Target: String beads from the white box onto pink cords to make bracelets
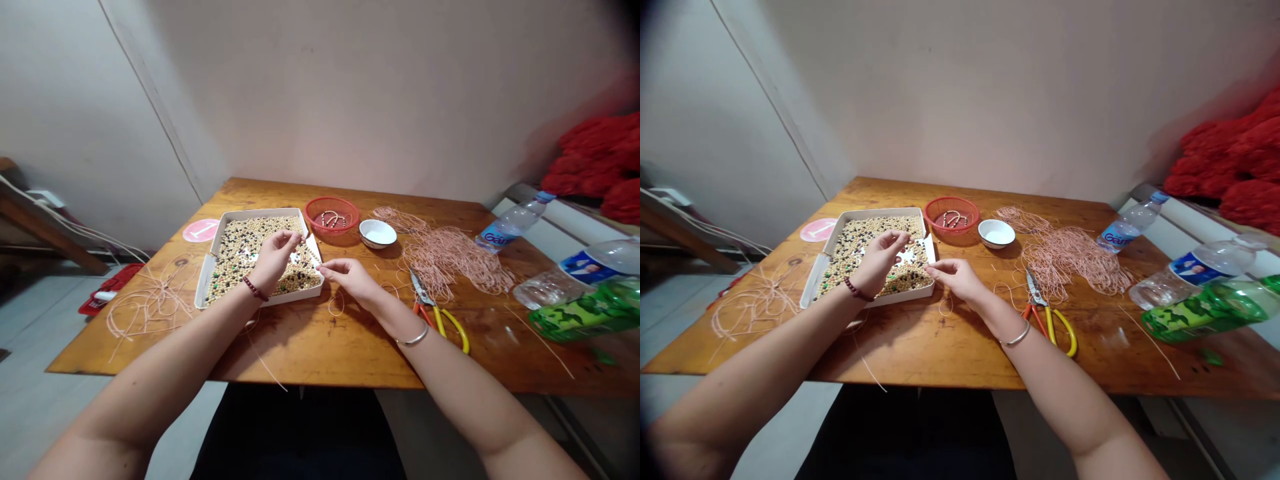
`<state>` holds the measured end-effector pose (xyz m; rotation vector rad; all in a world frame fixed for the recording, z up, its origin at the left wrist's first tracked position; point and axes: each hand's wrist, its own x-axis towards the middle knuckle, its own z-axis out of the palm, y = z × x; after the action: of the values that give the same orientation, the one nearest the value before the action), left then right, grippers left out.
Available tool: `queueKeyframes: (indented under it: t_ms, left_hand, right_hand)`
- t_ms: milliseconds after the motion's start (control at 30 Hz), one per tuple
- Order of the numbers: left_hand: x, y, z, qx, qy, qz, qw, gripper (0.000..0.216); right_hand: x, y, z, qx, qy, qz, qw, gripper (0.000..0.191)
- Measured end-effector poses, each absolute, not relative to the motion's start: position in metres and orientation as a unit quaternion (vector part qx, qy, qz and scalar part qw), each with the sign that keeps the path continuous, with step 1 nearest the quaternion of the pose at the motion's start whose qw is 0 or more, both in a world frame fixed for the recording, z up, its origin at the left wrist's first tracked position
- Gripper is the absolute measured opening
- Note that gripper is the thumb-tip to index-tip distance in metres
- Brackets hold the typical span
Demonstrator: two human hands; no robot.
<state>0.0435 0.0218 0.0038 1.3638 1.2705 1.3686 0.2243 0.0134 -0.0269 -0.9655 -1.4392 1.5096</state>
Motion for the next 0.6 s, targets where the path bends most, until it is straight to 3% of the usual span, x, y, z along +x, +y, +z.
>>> queueKeyframes:
  t_ms: [367,600]
  left_hand:
    - [0.0425,0.0231,0.002,0.55,0.512,0.529,0.393,0.038]
    - [0.042,0.0231,0.0028,0.547,0.512,0.532,0.395,0.038]
  right_hand:
    - [0.2233,0.014,-0.033,-0.411,-0.618,0.537,0.401,0.03]
    - [0.222,0.0114,-0.0278,-0.354,-0.594,0.585,0.423,0.028]
